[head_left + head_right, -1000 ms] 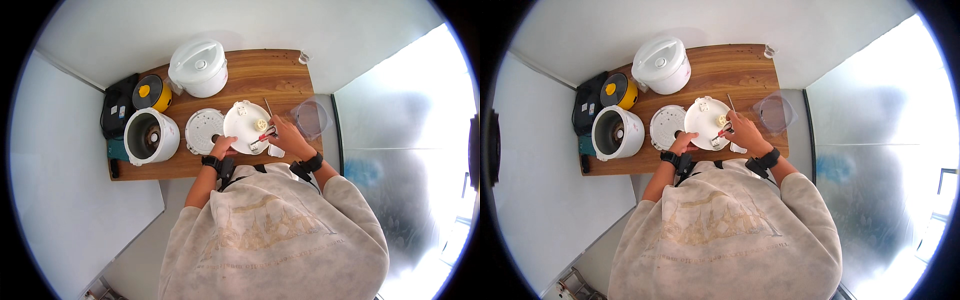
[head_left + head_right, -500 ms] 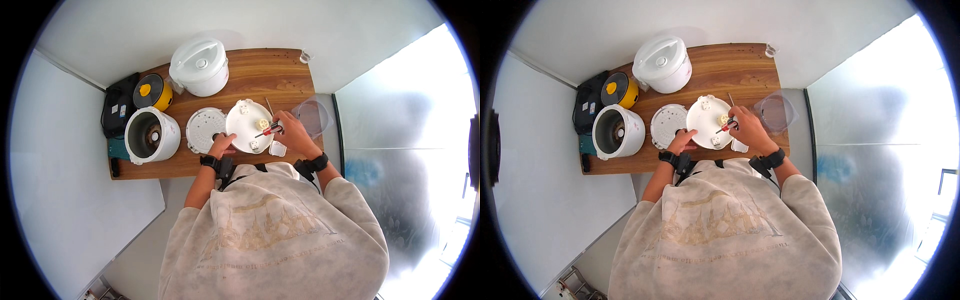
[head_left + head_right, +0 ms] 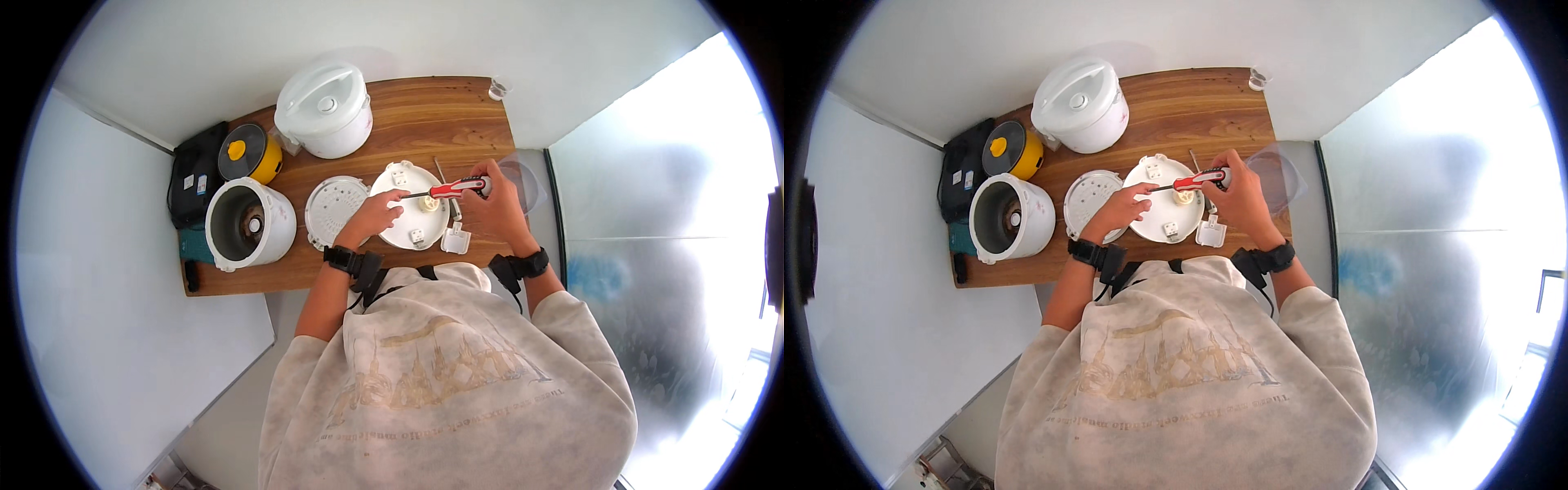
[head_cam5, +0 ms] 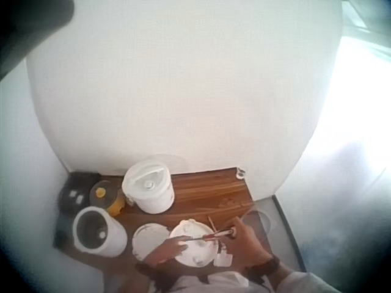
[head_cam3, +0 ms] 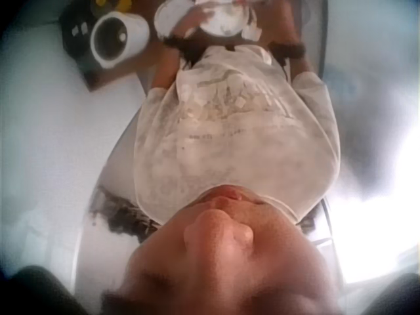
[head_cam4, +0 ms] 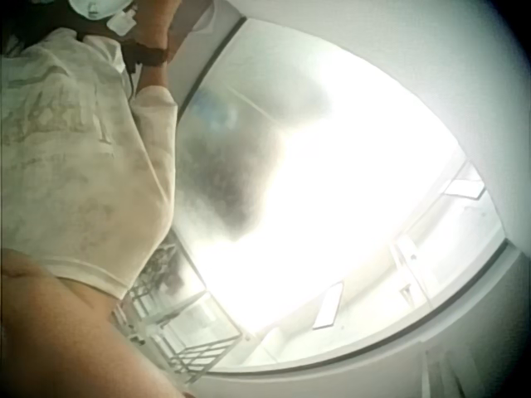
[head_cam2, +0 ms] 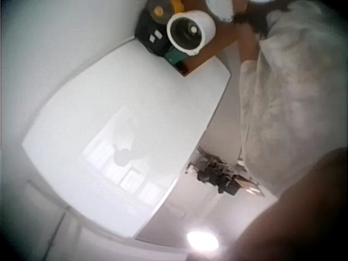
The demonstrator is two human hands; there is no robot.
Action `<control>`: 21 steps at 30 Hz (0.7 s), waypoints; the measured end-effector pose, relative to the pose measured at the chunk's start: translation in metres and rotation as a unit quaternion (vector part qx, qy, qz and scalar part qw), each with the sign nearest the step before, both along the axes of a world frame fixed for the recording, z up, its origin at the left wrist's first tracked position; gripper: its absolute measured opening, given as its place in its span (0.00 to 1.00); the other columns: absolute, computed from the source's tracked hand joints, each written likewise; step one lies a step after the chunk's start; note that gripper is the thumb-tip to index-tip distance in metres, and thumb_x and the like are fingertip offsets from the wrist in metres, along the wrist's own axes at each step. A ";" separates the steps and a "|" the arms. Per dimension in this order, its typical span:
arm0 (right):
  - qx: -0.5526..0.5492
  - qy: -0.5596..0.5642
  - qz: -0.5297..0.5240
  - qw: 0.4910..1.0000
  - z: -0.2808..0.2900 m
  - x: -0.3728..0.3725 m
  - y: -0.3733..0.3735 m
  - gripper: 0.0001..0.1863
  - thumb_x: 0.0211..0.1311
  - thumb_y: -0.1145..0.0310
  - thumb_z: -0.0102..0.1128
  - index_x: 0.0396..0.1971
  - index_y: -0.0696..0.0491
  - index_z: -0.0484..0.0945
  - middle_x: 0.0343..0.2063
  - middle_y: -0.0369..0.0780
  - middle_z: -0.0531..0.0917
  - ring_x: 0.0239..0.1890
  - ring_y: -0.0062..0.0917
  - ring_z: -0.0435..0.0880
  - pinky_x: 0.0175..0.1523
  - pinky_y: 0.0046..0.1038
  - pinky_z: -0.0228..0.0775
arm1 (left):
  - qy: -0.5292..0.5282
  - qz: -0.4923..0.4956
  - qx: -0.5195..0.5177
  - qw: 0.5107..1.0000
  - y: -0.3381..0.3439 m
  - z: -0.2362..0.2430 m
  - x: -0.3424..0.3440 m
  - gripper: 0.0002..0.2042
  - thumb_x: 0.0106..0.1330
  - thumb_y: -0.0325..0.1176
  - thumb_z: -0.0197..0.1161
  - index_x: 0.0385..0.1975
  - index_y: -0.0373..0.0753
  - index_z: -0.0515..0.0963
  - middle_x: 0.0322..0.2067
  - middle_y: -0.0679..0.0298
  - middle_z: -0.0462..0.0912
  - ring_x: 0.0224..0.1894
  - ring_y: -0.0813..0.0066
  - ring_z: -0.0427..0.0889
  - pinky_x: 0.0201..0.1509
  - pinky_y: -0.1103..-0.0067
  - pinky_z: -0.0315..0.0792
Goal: The person uses a screwdriver to remove screws from a white plastic appliance lid and then from a small white plastic component. The person places the removed screws on a plate and continues to manipulate the components on the table.
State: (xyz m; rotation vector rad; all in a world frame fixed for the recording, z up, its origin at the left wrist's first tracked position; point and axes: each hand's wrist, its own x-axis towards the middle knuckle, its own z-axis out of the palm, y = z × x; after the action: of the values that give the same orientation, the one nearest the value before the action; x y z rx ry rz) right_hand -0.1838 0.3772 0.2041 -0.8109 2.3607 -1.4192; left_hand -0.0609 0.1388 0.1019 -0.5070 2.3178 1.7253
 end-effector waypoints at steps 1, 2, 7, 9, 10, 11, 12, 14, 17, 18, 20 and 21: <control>-0.006 0.003 -0.006 1.000 0.001 0.001 0.003 0.15 0.52 0.70 0.65 0.37 0.57 0.71 0.27 0.44 0.80 0.28 0.35 0.79 0.37 0.32 0.72 | -0.019 -0.018 -0.005 1.000 0.001 0.000 -0.002 0.13 0.70 0.31 0.56 0.52 0.39 0.78 0.36 0.63 0.84 0.36 0.77 0.84 0.36 0.79 0.78; -0.012 0.002 -0.009 1.000 0.000 0.001 0.005 0.15 0.52 0.70 0.65 0.37 0.57 0.70 0.27 0.44 0.80 0.28 0.34 0.79 0.36 0.31 0.72 | -0.011 -0.016 0.014 1.000 0.002 -0.004 -0.003 0.13 0.70 0.30 0.55 0.52 0.38 0.78 0.36 0.63 0.84 0.36 0.77 0.84 0.36 0.79 0.78; -0.030 -0.001 -0.029 0.999 -0.008 -0.006 0.011 0.14 0.53 0.70 0.63 0.37 0.57 0.70 0.27 0.44 0.80 0.26 0.30 0.78 0.35 0.30 0.72 | -0.018 -0.017 0.060 0.998 0.006 -0.005 -0.009 0.13 0.73 0.29 0.51 0.50 0.35 0.79 0.36 0.64 0.85 0.37 0.78 0.84 0.37 0.79 0.79; -0.036 -0.039 -0.038 0.998 -0.016 -0.010 0.014 0.14 0.53 0.70 0.63 0.37 0.57 0.71 0.26 0.44 0.80 0.26 0.29 0.78 0.35 0.29 0.72 | -0.028 -0.034 0.061 0.997 0.007 -0.002 -0.009 0.12 0.73 0.31 0.52 0.49 0.35 0.80 0.36 0.64 0.85 0.37 0.78 0.84 0.37 0.80 0.79; -0.040 -0.057 -0.042 0.997 -0.019 -0.011 0.015 0.14 0.53 0.70 0.63 0.37 0.57 0.71 0.26 0.44 0.80 0.26 0.28 0.78 0.35 0.29 0.72 | -0.033 -0.042 0.061 0.997 0.007 -0.001 -0.009 0.12 0.73 0.31 0.53 0.48 0.35 0.80 0.36 0.64 0.85 0.37 0.78 0.84 0.37 0.80 0.79; -0.039 -0.056 -0.041 0.997 -0.022 -0.013 0.015 0.14 0.53 0.69 0.63 0.37 0.57 0.71 0.25 0.44 0.80 0.26 0.28 0.78 0.35 0.29 0.72 | -0.037 -0.045 0.062 0.996 0.007 0.000 -0.009 0.12 0.73 0.32 0.53 0.47 0.36 0.80 0.36 0.65 0.85 0.36 0.77 0.84 0.37 0.80 0.79; -0.039 -0.055 -0.039 0.997 -0.024 -0.014 0.015 0.14 0.53 0.69 0.63 0.37 0.57 0.71 0.25 0.43 0.80 0.25 0.28 0.78 0.34 0.29 0.72 | -0.042 -0.048 0.063 0.996 0.007 0.002 -0.008 0.12 0.73 0.33 0.53 0.47 0.36 0.81 0.36 0.65 0.85 0.36 0.77 0.84 0.37 0.80 0.79; -0.037 -0.055 -0.038 0.997 -0.028 -0.015 0.015 0.15 0.52 0.69 0.63 0.37 0.57 0.71 0.25 0.43 0.80 0.25 0.28 0.78 0.34 0.29 0.72 | -0.056 -0.050 0.062 0.995 0.008 0.001 -0.008 0.12 0.73 0.34 0.54 0.46 0.36 0.81 0.36 0.66 0.85 0.35 0.78 0.84 0.37 0.79 0.79; -0.033 -0.056 -0.040 0.997 -0.029 -0.017 0.013 0.15 0.52 0.68 0.64 0.37 0.57 0.71 0.25 0.44 0.80 0.25 0.28 0.78 0.34 0.29 0.72 | -0.071 -0.055 0.040 0.995 0.007 -0.002 -0.012 0.12 0.73 0.36 0.55 0.43 0.35 0.81 0.34 0.65 0.85 0.34 0.78 0.83 0.36 0.78 0.79; -0.029 -0.057 -0.040 0.997 -0.028 -0.017 0.014 0.15 0.52 0.68 0.64 0.36 0.57 0.71 0.25 0.44 0.80 0.26 0.29 0.79 0.34 0.29 0.72 | -0.069 -0.064 0.024 0.995 0.008 -0.003 -0.013 0.12 0.72 0.36 0.55 0.42 0.35 0.81 0.33 0.64 0.85 0.33 0.77 0.83 0.36 0.78 0.79; -0.014 -0.038 -0.042 0.998 -0.025 -0.017 0.015 0.15 0.52 0.68 0.64 0.36 0.57 0.71 0.26 0.44 0.80 0.27 0.30 0.79 0.35 0.29 0.72 | -0.062 -0.080 -0.006 0.995 0.010 -0.003 -0.017 0.12 0.72 0.35 0.54 0.40 0.34 0.81 0.30 0.63 0.84 0.32 0.76 0.83 0.35 0.77 0.78; -0.004 -0.017 -0.042 0.999 -0.026 -0.015 0.016 0.15 0.52 0.68 0.64 0.36 0.57 0.71 0.26 0.44 0.80 0.27 0.30 0.79 0.36 0.30 0.72 | -0.056 -0.085 -0.021 0.995 0.013 -0.003 -0.018 0.12 0.72 0.35 0.54 0.39 0.33 0.80 0.29 0.62 0.84 0.31 0.75 0.83 0.35 0.76 0.78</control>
State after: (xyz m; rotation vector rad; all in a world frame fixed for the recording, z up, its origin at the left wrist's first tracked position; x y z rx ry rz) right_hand -0.1989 0.3933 0.1784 -0.6919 2.3910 -1.4645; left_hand -0.0792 0.1520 0.0988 -0.3903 2.2514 1.5335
